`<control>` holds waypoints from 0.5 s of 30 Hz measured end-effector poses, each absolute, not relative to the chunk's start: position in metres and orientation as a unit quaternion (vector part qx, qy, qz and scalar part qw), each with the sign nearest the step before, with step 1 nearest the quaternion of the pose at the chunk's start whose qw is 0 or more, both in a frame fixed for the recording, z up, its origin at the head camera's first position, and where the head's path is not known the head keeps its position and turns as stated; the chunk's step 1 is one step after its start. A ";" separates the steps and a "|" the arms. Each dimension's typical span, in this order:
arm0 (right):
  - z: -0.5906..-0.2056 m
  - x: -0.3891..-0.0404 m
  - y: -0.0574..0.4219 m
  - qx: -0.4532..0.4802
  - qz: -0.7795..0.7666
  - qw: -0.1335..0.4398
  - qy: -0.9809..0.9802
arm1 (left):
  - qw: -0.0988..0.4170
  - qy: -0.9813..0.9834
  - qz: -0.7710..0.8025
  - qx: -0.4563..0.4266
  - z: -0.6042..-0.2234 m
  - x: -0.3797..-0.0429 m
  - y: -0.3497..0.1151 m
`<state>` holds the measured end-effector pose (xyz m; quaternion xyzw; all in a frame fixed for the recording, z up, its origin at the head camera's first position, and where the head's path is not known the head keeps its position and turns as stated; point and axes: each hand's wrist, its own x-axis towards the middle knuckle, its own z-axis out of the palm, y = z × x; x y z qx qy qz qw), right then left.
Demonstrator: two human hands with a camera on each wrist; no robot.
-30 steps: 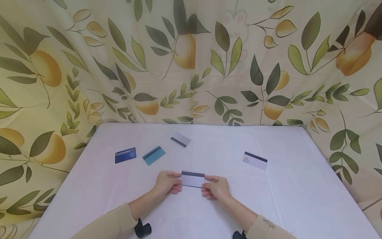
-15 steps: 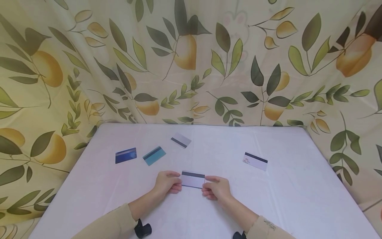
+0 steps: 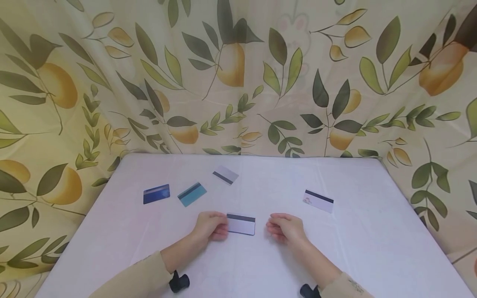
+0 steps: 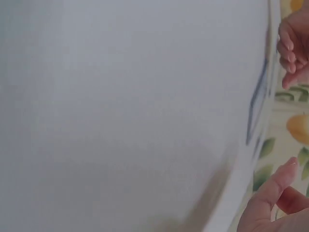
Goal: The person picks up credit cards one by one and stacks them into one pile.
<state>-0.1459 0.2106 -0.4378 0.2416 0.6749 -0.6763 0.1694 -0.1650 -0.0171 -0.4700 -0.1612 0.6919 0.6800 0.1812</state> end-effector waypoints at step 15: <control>-0.418 -0.163 0.275 0.223 -0.731 0.168 0.623 | 0.225 0.666 0.700 -0.122 -0.445 -0.209 0.031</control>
